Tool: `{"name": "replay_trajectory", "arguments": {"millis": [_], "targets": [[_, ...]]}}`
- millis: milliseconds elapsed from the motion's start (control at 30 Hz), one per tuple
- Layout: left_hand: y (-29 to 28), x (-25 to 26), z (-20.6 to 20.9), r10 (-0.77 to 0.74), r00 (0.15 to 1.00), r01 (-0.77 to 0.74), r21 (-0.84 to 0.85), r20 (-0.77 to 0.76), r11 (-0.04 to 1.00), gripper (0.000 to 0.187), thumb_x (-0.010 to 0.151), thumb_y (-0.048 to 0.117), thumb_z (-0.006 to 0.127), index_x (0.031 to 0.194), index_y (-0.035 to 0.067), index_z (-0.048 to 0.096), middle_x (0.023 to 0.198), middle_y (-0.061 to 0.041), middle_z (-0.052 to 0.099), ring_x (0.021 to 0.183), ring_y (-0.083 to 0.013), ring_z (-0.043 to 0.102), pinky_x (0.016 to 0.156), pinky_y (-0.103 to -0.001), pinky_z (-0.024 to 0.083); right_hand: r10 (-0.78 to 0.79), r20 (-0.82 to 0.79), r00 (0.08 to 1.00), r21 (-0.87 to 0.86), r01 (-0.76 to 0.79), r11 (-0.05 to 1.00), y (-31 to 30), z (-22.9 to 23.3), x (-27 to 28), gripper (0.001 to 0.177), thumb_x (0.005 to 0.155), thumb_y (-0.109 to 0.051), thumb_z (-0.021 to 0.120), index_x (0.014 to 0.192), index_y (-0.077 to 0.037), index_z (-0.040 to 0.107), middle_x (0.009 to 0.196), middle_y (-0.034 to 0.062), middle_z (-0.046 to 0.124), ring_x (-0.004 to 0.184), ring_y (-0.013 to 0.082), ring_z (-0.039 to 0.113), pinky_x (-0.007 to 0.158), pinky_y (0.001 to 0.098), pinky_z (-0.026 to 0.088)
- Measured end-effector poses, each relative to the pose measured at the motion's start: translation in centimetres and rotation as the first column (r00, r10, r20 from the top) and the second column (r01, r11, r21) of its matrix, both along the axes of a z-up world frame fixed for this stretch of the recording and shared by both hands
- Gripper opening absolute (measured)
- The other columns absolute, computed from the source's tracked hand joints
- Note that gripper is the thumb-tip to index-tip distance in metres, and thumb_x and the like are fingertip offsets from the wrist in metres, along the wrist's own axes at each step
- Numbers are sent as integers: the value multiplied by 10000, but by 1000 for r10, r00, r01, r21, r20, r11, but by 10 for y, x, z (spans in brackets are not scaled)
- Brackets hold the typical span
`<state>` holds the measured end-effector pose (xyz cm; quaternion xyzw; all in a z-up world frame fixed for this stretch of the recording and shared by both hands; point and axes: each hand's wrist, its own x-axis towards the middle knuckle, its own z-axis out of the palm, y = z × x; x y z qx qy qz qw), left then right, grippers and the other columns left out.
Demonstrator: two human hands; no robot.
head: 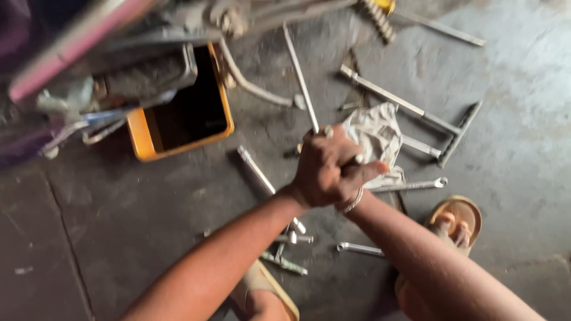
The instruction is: The person is repairing the lower engine area of a motorcycle using various wrenches and tools.
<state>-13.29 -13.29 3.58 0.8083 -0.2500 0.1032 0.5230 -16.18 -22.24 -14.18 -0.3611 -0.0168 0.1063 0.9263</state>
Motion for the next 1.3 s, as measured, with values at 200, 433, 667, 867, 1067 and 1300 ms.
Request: {"name": "replay_trajectory", "arguments": {"millis": [200, 433, 667, 867, 1067, 1300], "targets": [[-7, -3, 15, -19, 999, 24, -97, 46, 995, 459, 896, 248, 792, 582, 93, 495, 563, -23, 489, 590, -148, 430, 615, -353, 353, 48, 37, 998, 192, -54, 980, 1, 20, 6, 352, 1005, -406, 707, 950, -124, 503, 915, -25, 480, 853, 107, 519, 840, 273, 458], [-50, -35, -52, 207, 923, -357, -521, -326, 775, 376, 923, 113, 728, 646, 98, 473, 624, 3, 482, 618, -136, 421, 655, -323, 387, 618, 87, 781, -950, 252, -184, -70, 157, 65, 525, 815, -300, 700, 1105, 86, 493, 684, 192, 673, 643, 405, 677, 547, 509, 521], [-43, -18, -136, -373, 564, -826, -507, -736, -248, 267, 1007, 256, 497, 775, 132, 543, 610, 3, 526, 526, -130, 481, 551, -294, 408, 695, 5, 719, -927, 263, -266, -22, 130, 82, 478, 714, -301, 784, 874, 105, 588, 643, 186, 669, 624, 339, 712, 548, 418, 574], [-68, -25, -110, -539, 318, -940, -333, -780, -73, 472, 992, 596, 452, 733, 209, 531, 517, 80, 423, 375, -62, 347, 397, -225, 264, 827, -229, 513, -939, 108, -327, -2, 113, 139, 304, 852, -382, 715, 789, -92, 780, 718, 42, 760, 644, 195, 733, 609, 369, 596], [-144, -162, -122, -161, 122, -488, -201, -979, 850, 543, 919, 636, 532, 804, 115, 630, 682, -26, 571, 606, -154, 525, 548, -322, 389, 529, -463, 711, -886, -353, -302, -4, 200, 128, 302, 873, -332, 791, 896, -31, 775, 758, 86, 761, 667, 173, 737, 644, 315, 621], [-62, -161, 53, -183, 300, 728, 101, -936, 678, 434, 859, 510, 699, 945, 89, 765, 943, -185, 749, 925, -356, 724, 828, -482, 554, 632, -501, 592, -573, -774, 271, -17, 162, 141, 351, 868, -147, 660, 1134, 81, 652, 1034, 128, 778, 872, 204, 832, 801, 306, 637]]}}
